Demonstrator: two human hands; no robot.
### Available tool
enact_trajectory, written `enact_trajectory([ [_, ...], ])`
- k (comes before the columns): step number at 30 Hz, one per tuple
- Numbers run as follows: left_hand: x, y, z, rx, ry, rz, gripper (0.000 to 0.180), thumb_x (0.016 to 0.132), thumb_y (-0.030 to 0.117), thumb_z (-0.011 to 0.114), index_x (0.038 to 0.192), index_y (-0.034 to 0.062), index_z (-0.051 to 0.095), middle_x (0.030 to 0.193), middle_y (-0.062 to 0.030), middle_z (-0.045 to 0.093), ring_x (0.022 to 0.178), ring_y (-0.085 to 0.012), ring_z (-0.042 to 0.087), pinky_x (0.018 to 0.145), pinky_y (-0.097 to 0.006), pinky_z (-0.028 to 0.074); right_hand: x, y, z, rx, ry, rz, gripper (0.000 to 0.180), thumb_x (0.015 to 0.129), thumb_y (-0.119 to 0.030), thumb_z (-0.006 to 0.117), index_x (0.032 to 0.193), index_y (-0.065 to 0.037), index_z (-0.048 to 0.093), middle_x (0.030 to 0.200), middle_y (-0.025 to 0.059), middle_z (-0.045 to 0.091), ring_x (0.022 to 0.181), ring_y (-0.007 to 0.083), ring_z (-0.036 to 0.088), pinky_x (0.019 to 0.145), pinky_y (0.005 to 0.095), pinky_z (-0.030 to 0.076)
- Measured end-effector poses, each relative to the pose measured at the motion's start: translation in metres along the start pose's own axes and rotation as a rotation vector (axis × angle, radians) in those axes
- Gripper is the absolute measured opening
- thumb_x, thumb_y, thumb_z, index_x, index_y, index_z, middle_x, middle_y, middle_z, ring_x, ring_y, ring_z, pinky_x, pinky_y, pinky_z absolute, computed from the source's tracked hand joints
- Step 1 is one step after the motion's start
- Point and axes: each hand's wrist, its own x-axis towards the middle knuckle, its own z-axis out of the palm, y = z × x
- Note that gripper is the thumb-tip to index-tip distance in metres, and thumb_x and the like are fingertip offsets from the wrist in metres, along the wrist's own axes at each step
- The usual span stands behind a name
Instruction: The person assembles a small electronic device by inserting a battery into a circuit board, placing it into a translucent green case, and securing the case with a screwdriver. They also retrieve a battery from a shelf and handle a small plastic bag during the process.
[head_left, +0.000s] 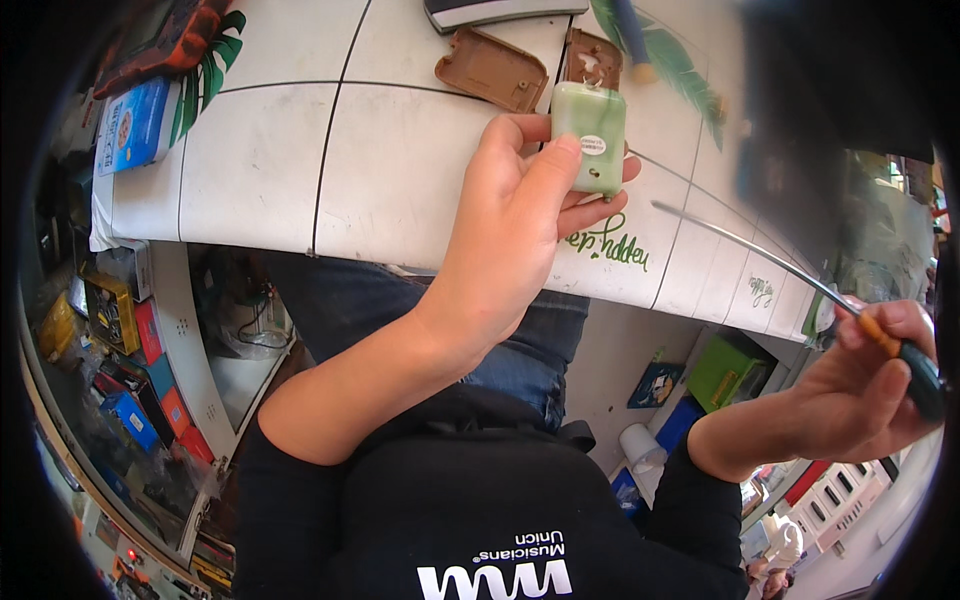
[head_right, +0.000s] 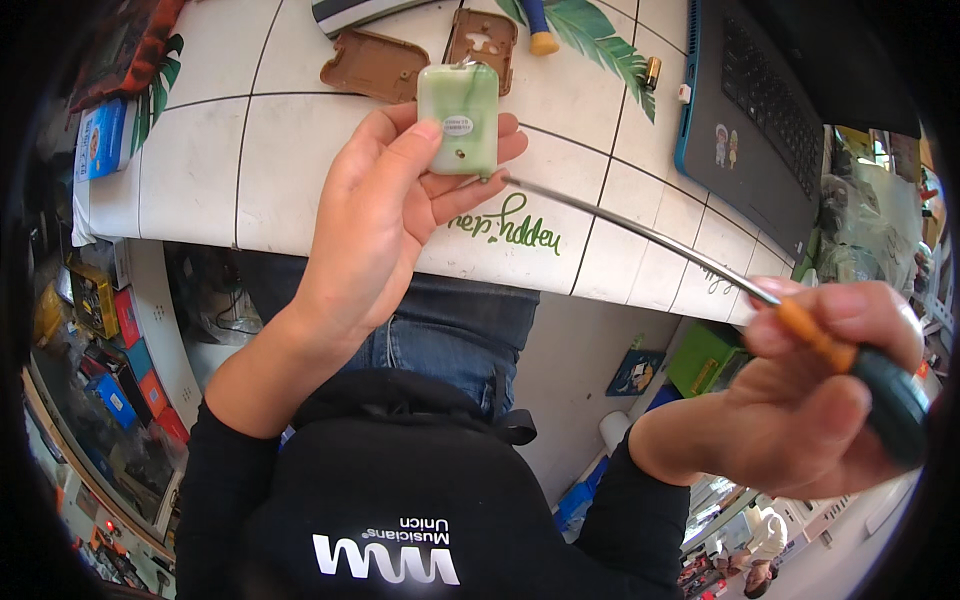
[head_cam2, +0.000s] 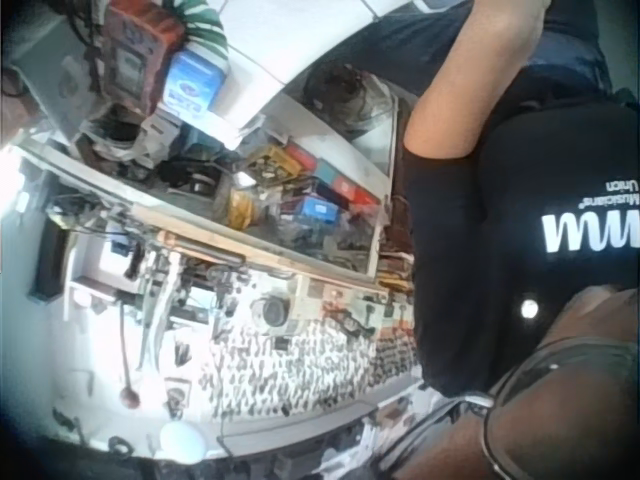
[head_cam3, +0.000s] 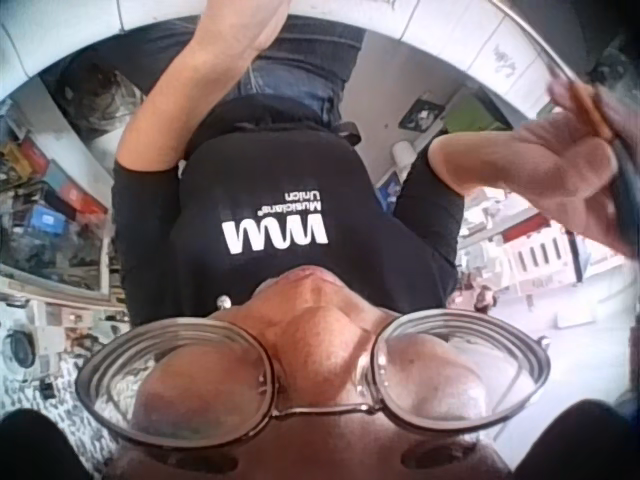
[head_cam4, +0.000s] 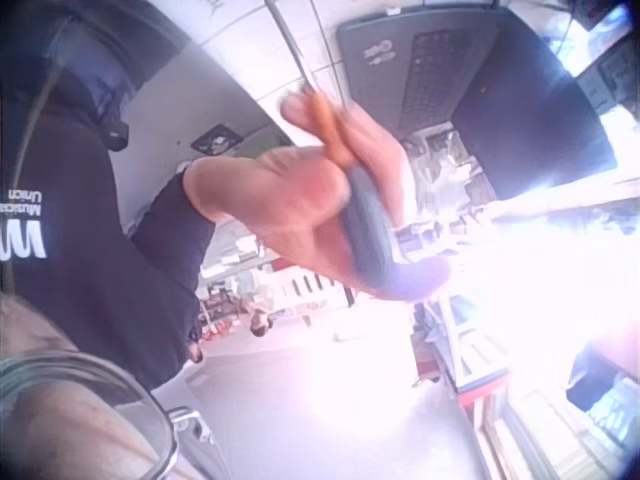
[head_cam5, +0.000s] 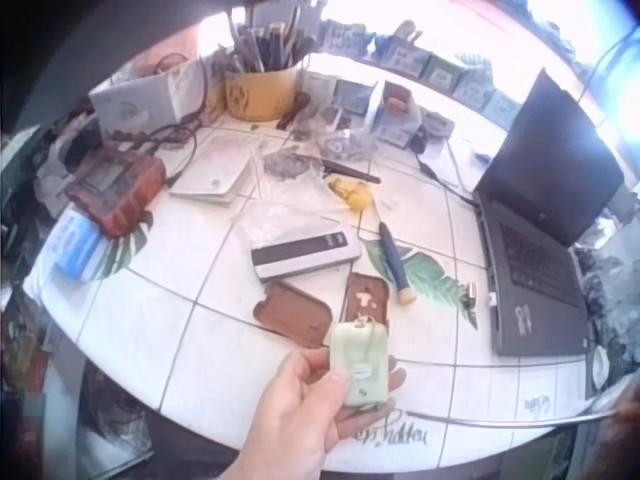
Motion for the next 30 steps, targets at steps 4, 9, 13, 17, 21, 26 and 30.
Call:
enact_trajectory([
  [4, 0.001, 0.0, -0.002, -0.007, -0.026, -0.006, 0.028, 0.097, 0.017, 0.037, 0.115, -0.0036, 0.035, 0.117, -0.026, 0.054, 0.111, -0.0314, 0.056, 0.094, -0.038, 0.048, 0.004, -0.006, 0.032, -0.114, -0.111, -0.078, 0.033, 0.087, -0.017, 0.059, 0.091, 0.014, 0.05, 0.079, 0.0231, 0.059, 0.055, 0.0219, 0.064, 0.052, 0.0272, 0.056],
  [9, 0.001, -0.002, -0.002, -0.073, -0.002, 0.018, 0.027, 0.096, 0.016, 0.04, 0.11, -0.0069, 0.035, 0.103, -0.0217, 0.058, 0.098, -0.0226, 0.061, 0.085, -0.031, 0.052, 0.005, -0.007, 0.036, -0.114, -0.116, -0.056, 0.029, 0.084, -0.013, 0.06, 0.086, 0.015, 0.052, 0.077, 0.0221, 0.06, 0.055, 0.0229, 0.065, 0.054, 0.0269, 0.056],
  [13, 0.001, -0.002, -0.003, -0.076, -0.023, 0.019, 0.027, 0.096, 0.016, 0.04, 0.11, -0.0071, 0.035, 0.104, -0.022, 0.058, 0.098, -0.0225, 0.061, 0.086, -0.031, 0.052, 0.001, -0.003, 0.038, -0.054, -0.043, -0.073, 0.027, 0.082, -0.011, 0.061, 0.082, 0.015, 0.053, 0.076, 0.0218, 0.06, 0.055, 0.0232, 0.065, 0.055, 0.0264, 0.056],
  [17, 0.002, -0.002, -0.002, -0.077, -0.011, 0.022, 0.027, 0.096, 0.016, 0.04, 0.11, -0.0072, 0.035, 0.104, -0.0221, 0.058, 0.099, -0.0225, 0.061, 0.086, -0.03, 0.052, 0.0, -0.002, 0.031, -0.052, -0.097, -0.004, 0.02, 0.078, -0.008, 0.063, 0.079, 0.012, 0.057, 0.079, 0.0216, 0.061, 0.057, 0.0229, 0.066, 0.058, 0.0261, 0.056],
  [21, 0.002, -0.003, -0.003, -0.075, -0.014, 0.025, 0.027, 0.096, 0.016, 0.04, 0.109, -0.0071, 0.035, 0.105, -0.0223, 0.057, 0.098, -0.0226, 0.061, 0.086, -0.03, 0.052, 0.013, 0.001, 0.018, -0.105, -0.398, -0.123, 0.008, 0.074, -0.005, 0.065, 0.08, 0.0, 0.063, 0.087, 0.0217, 0.06, 0.062, 0.022, 0.067, 0.062, 0.0273, 0.056],
  [26, 0.002, -0.002, -0.003, -0.069, -0.021, 0.026, 0.026, 0.096, 0.015, 0.04, 0.109, -0.0065, 0.035, 0.105, -0.0222, 0.057, 0.098, -0.022, 0.061, 0.086, -0.031, 0.052, 0.017, 0.006, 0.006, -0.148, -0.536, -0.205, 0.008, 0.072, -0.003, 0.066, 0.078, -0.009, 0.067, 0.097, 0.0222, 0.057, 0.065, 0.0217, 0.067, 0.064, 0.0281, 0.056],
  [30, 0.001, -0.003, -0.004, -0.055, -0.009, 0.025, 0.026, 0.097, 0.015, 0.04, 0.11, -0.0064, 0.034, 0.104, -0.0213, 0.058, 0.097, -0.0202, 0.06, 0.087, -0.031, 0.051, 0.026, 0.002, 0.008, -0.17, -0.612, -0.203, 0.027, 0.075, -0.003, 0.064, 0.101, -0.005, 0.056, 0.094, 0.0231, 0.058, 0.064, 0.0236, 0.067, 0.063, 0.0279, 0.056],
])
